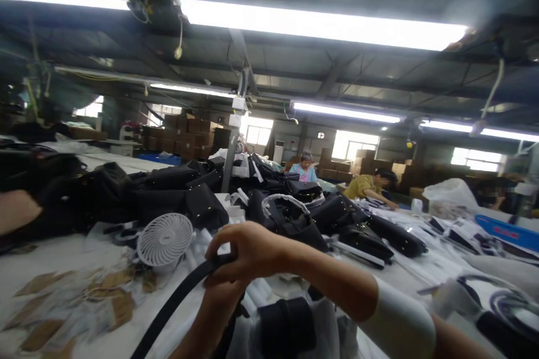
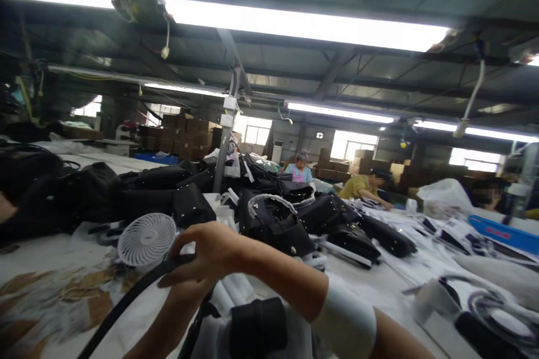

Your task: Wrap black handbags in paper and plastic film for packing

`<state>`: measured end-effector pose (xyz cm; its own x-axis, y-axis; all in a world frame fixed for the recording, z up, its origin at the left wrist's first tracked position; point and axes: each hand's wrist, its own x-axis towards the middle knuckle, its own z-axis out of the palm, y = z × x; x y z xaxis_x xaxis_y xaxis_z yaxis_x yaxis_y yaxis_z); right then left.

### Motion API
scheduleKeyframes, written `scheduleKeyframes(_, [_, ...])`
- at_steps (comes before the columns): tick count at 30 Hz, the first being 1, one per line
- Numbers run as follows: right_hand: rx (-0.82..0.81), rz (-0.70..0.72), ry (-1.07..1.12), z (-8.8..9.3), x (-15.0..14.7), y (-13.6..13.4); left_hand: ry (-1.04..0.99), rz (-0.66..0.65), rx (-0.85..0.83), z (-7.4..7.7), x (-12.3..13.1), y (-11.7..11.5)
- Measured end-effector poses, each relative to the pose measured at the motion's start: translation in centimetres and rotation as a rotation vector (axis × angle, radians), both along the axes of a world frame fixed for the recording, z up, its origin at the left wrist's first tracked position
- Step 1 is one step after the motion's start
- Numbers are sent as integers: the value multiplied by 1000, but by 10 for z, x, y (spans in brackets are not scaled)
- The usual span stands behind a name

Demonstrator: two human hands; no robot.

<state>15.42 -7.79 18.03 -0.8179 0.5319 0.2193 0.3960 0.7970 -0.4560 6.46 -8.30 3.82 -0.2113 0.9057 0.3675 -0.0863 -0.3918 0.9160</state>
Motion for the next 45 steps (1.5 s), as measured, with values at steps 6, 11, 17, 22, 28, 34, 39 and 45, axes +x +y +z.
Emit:
scheduleKeyframes(6, [-118, 63, 7, 40, -1, 5, 73, -184, 14, -5, -1, 10])
scheduleKeyframes(11, [-334, 293, 131, 74, -19, -4, 98, -192, -18, -4, 1, 12])
scheduleKeyframes(17, [-594, 347, 300, 77, 0, 5, 9, -170, 36, -22, -1, 2])
scheduleKeyframes(22, [-540, 215, 286, 60, 32, 11, 118, -39, -14, -48, -11, 2])
scheduleKeyframes(28, [-418, -18, 156, 41, 57, 6, 169, -13, -53, -64, -12, 6])
scheduleKeyframes(34, [-426, -162, 116, 27, 78, 4, 370, 0, 148, -52, -6, 2])
scheduleKeyframes(39, [-415, -343, -36, 9, 98, 7, 224, 7, 87, -50, -10, 3])
scheduleKeyframes(45, [-219, -462, -216, -13, 100, 5, 124, -24, -12, -40, -11, -3])
